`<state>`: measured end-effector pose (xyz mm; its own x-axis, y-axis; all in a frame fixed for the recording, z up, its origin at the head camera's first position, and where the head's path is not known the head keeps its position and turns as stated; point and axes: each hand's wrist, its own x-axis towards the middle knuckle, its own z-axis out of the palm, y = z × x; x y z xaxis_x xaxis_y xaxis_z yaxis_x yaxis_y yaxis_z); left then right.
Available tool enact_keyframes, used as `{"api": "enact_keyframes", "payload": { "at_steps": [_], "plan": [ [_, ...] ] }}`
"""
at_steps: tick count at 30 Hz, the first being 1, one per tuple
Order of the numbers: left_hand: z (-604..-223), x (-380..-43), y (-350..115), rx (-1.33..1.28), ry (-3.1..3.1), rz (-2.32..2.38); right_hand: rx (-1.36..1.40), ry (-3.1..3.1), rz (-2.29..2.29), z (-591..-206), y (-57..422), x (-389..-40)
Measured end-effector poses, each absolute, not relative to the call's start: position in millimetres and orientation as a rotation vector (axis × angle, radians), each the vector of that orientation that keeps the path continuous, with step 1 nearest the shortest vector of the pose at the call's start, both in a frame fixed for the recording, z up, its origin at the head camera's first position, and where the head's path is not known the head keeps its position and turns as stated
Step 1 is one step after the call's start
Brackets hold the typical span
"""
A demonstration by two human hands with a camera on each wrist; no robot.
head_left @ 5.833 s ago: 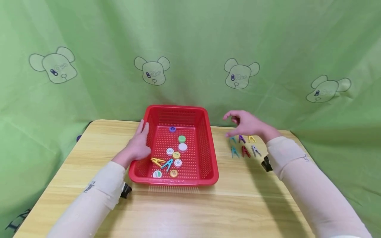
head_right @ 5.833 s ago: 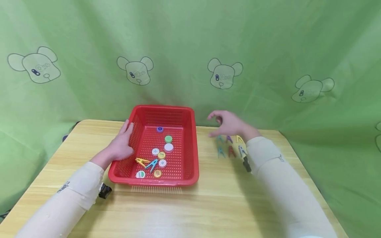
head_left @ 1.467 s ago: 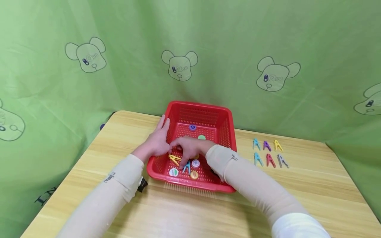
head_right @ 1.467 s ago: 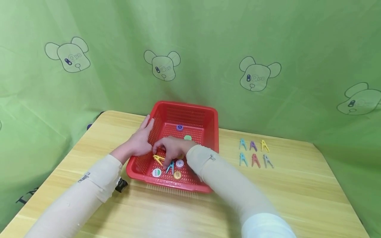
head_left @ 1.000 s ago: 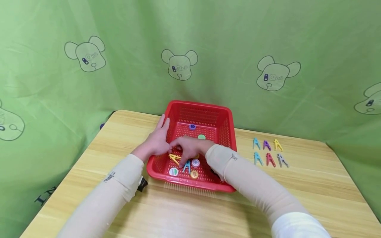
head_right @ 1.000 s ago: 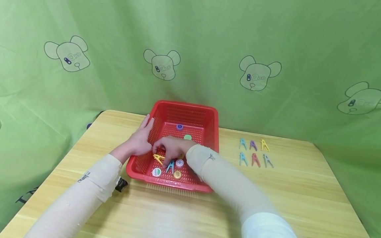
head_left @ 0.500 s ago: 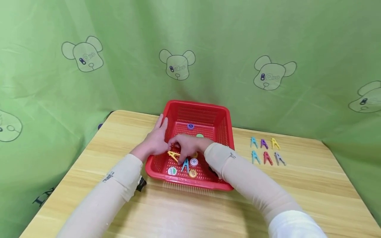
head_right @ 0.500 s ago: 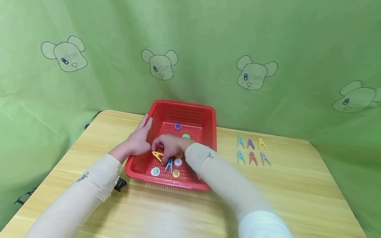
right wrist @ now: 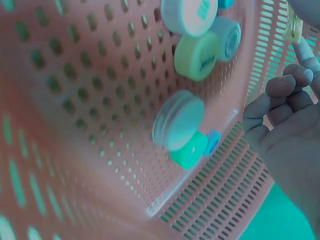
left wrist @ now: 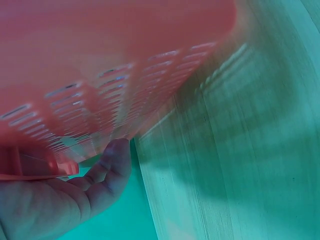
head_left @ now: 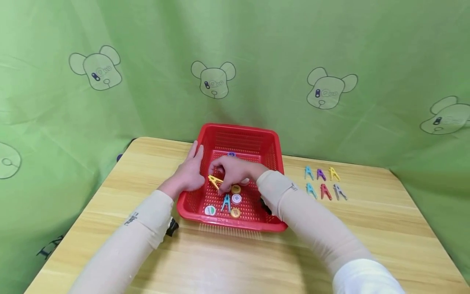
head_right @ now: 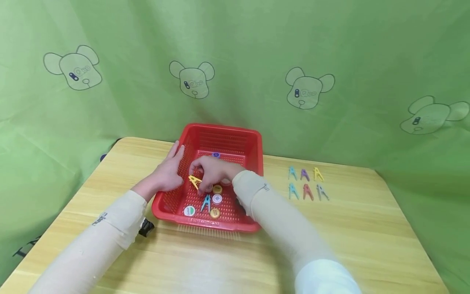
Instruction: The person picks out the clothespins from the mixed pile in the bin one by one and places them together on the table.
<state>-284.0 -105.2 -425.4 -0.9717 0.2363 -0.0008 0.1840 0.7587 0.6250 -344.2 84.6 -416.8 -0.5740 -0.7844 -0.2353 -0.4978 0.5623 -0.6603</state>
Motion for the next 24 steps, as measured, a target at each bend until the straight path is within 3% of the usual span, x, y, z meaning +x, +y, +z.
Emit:
{"api": "enact_keyframes", "payload": {
  "at_steps": [24],
  "plan": [
    [-424,-281,-104,0.346,2.836,1.061,-1.028,2.41,-0.877,-364,126,-335]
  ]
}}
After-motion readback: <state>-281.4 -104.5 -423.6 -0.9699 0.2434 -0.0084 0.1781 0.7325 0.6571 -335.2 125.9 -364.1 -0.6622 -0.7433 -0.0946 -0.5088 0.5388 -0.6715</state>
